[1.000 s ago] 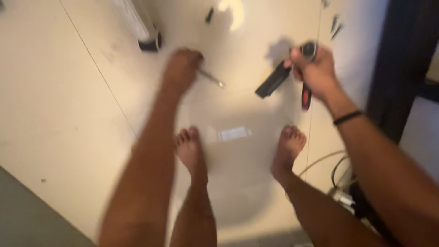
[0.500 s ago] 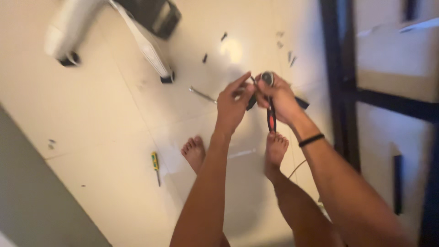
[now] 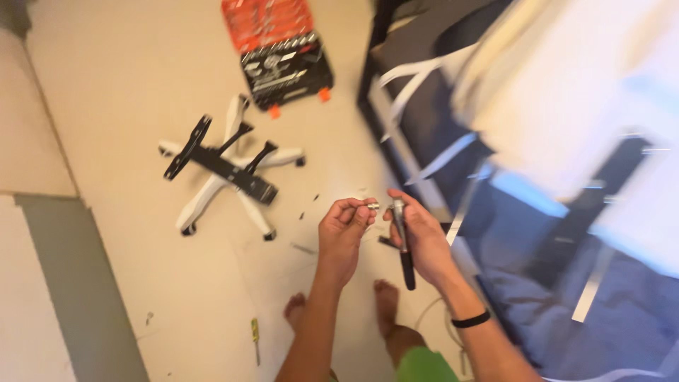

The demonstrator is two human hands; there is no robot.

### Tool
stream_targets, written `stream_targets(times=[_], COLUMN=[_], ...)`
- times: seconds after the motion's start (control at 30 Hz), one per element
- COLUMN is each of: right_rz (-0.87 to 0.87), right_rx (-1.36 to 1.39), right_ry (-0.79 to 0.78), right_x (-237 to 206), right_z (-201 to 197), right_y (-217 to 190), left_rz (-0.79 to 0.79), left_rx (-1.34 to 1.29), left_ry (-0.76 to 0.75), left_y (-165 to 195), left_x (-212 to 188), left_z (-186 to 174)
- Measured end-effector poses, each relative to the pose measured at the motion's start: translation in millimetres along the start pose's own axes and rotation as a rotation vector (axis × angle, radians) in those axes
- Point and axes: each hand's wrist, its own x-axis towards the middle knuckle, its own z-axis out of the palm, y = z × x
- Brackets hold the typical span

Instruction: The person disassembles an office chair on the floor, using a screwdriver and ratchet to remove screws that attach the seat and backrest brackets. They align a metal mounting plate against the underside of the seat cushion, insert screws by hand, and tighten them with tools before lifting the seat.

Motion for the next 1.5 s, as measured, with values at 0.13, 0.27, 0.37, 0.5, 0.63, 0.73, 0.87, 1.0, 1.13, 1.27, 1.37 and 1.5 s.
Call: stream_targets(times=[0.13,0.27,0.37,0.5,0.63,0.73,0.87,1.0,1.13,1.27,1.37,1.5], right_rz=[-0.233,-0.376,-0.384,-0.457,-0.434,-0.408,-0.427,-0.448,-0.494,-0.588,-0.601,-0.656], right_rx=[-0.177,-0.112,-0.389,-0.452,-0.391,-0.311,-0.323,-0.198,-0.199,-0.252,-0.113,0.081], right_ry=[0.034,-0.027,0.071,0.202,0.25,0.29,0.369,0.421,0.459,0.605,0.649,0.615], right_x=[-43.5,-74.0,-94.9,-112.2,-116.8,-110.9,-98.0,-91.5,-98.8,-99.9,-96.3,-94.5], right_z=[7.7,8.6,3.6,-1.1,-5.7,-5.4,1.5,7.7,6.5,5.7,6.2,2.0], right_y=[-68.1,-118.6,-146.4,-166.0,-170.8,-169.1,-171.5,-187.0,-201.2,-200.6,-194.7,-194.0], left_rz=[0.023,0.002,0.004,0.023,0.055,0.056,0.099,0.058,0.006,-0.09,-0.115,-0.168], left_rx=[-0.006,0.03,-0.052,0.017,0.103,0.167,0.391,0.332,0.319,0.304,0.292,0.286], left_ry=[-0.132,-0.16,-0.189,-0.226,-0.275,-0.327,-0.404,-0.504,-0.573,-0.654,-0.683,-0.679], left_y=[22.9,27.7,21.3,12.3,6.5,8.2,19.5,30.1,28.6,15.6,4.7,-3.7], left_x=[-18.9,-37.4,-44.1,-46.6,-39.3,-27.2,-6.1,11.5,21.7,29.0,32.9,32.8], left_z=[83.0,144.1,176.9,200.5,209.9,211.2,214.4,230.3,251.5,267.8,274.5,275.8])
